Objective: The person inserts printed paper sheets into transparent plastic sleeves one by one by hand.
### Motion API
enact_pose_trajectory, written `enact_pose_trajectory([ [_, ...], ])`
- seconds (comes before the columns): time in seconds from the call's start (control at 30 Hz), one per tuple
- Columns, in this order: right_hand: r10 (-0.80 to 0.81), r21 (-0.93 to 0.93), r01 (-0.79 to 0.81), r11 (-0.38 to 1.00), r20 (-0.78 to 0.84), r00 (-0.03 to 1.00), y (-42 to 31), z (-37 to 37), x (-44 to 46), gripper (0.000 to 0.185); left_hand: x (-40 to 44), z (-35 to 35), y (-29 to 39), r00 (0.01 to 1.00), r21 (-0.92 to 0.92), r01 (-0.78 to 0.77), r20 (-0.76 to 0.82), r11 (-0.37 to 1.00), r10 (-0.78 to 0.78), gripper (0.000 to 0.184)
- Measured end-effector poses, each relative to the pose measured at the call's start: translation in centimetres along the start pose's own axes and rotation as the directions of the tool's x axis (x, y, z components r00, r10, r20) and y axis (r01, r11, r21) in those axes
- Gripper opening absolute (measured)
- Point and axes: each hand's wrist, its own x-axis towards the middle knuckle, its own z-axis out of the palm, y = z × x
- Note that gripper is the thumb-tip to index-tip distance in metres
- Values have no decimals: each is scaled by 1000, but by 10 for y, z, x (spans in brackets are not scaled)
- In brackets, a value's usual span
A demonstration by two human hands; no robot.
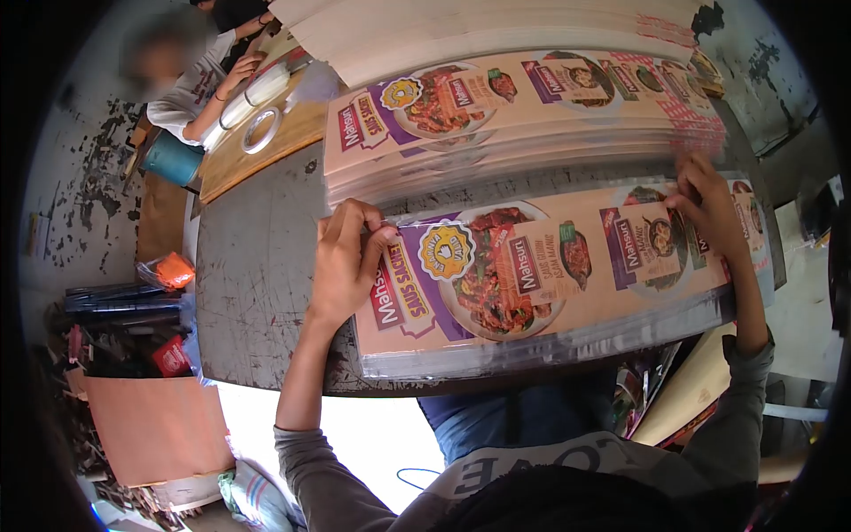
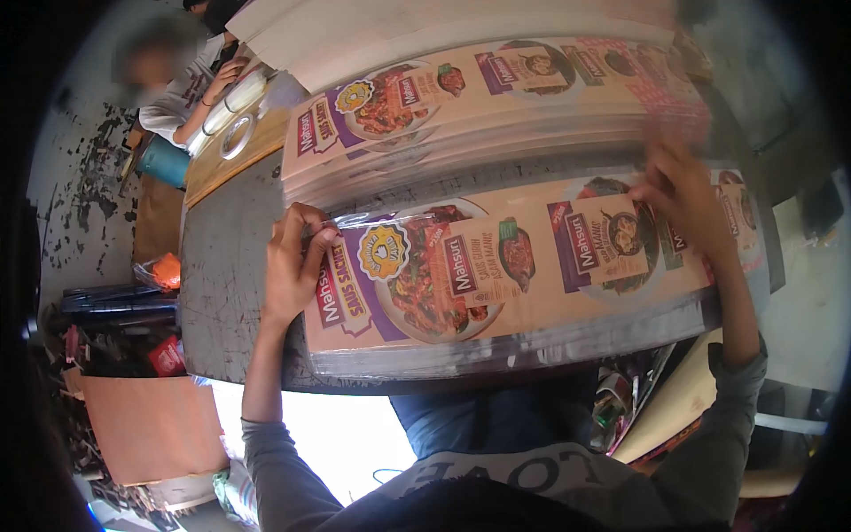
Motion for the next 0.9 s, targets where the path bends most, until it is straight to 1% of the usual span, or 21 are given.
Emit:
enact_pose_trajectory([
  [0.03,78,19,-79,997,51,996,-1,-1,0,31,-1,0,0,1000,-9,3,10,1000,-3,14],
  [0.17,69,52,-70,996,22,997,1,3,-2,31,-1,0,2,1000,8,2,7,1000,-2,14],
  [0.23,65,36,-64,997,-23,998,5,5,-3,32,-1,1,0,1000,11,1,6,1000,-2,14],
  [0.33,44,2,-44,999,-16,999,3,4,-2,32,-1,1,2,1000,20,11,7,1000,-11,14],
  [0.47,33,2,-33,999,-16,999,1,3,-1,32,-1,2,0,1000,14,13,-4,1000,-13,14],
  [0.53,36,-3,-36,999,-32,999,1,4,-1,32,-2,2,1,999,15,43,-22,999,-43,14],
  [0.67,47,15,-47,999,-21,999,5,3,-1,33,-1,3,0,997,-28,43,-64,999,-44,15],
  [0.73,115,84,-120,989,65,991,4,-1,-1,29,1,-1,-1,964,-191,264,41,945,-261,17],
  [0.77,114,108,-122,987,79,990,0,-4,0,30,4,-3,0,964,-216,264,29,940,-264,17],
  [0.8,117,87,-123,989,71,991,3,-8,-3,30,5,-4,-3,968,-233,249,21,940,-251,17],
  [0.83,59,76,-63,995,47,997,5,-9,-5,33,5,-8,-7,990,-64,138,-12,988,-139,17],
  [0.87,0,69,-2,998,25,1000,6,-11,-6,36,4,-10,-9,999,116,28,-25,993,-25,17],
  [0.9,5,48,-7,999,31,1000,8,-17,-8,39,4,-9,-12,999,75,31,-41,997,-28,17],
])
